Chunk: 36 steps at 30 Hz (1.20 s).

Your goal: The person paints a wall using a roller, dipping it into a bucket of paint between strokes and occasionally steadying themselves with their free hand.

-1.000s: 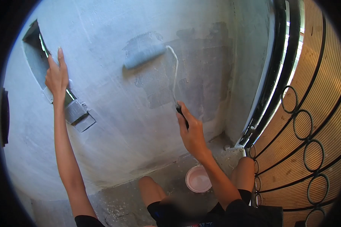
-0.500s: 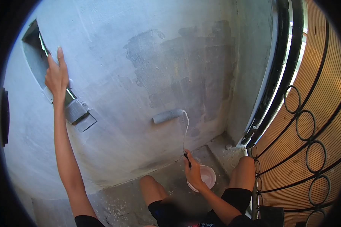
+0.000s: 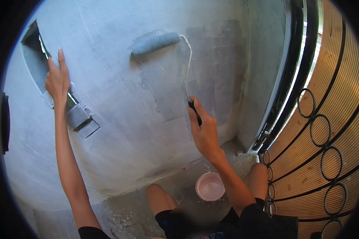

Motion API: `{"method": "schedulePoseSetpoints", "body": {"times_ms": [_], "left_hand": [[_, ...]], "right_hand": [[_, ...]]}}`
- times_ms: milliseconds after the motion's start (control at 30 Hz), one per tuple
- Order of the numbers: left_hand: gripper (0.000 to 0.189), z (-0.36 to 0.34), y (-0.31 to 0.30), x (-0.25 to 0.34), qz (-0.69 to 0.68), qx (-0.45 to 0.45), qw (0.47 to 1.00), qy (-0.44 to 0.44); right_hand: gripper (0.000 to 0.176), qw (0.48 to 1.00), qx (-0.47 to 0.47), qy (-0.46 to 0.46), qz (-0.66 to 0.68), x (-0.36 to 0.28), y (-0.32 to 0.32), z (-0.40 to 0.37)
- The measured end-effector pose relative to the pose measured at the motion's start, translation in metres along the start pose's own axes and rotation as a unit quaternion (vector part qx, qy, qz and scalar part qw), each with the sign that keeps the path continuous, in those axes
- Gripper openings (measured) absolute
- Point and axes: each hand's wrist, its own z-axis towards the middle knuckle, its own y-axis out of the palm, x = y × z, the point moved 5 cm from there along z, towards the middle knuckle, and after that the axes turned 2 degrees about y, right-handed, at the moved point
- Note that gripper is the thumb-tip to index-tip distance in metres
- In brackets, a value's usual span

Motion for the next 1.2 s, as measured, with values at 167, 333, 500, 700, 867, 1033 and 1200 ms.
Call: {"method": "schedulePoseSetpoints", "body": {"times_ms": [167,333,500,700,867,1033,1200], "left_hand": [[0.082,0.000,0.000,-0.001,0.000,-0.010,1.000,-0.006],[0.083,0.002,0.002,-0.003,0.001,-0.014,1.000,-0.009],[0.083,0.001,0.003,-0.002,-0.008,-0.025,1.000,-0.015],[0.085,0.000,0.004,-0.002,-0.014,-0.015,1.000,-0.010],[0.085,0.003,0.003,-0.005,-0.007,-0.021,1.000,-0.015],[0.086,0.003,0.007,-0.006,0.000,-0.027,1.000,-0.012],[0.086,0.002,0.007,-0.006,-0.002,-0.005,1.000,-0.003]], "right_hand": [[0.035,0.997,0.040,-0.070,0.008,0.029,0.017,-0.020],[0.036,0.998,0.033,-0.053,-0.019,0.105,0.032,-0.084],[0.043,0.997,-0.033,-0.007,-0.076,0.180,0.024,-0.145],[0.037,0.996,-0.023,0.028,-0.087,0.218,0.018,-0.184],[0.039,0.995,-0.042,0.038,-0.079,0.191,0.024,-0.155],[0.038,0.999,0.001,0.009,-0.038,0.142,0.032,-0.111],[0.039,0.989,-0.066,0.130,0.040,0.145,0.035,-0.115]]}}
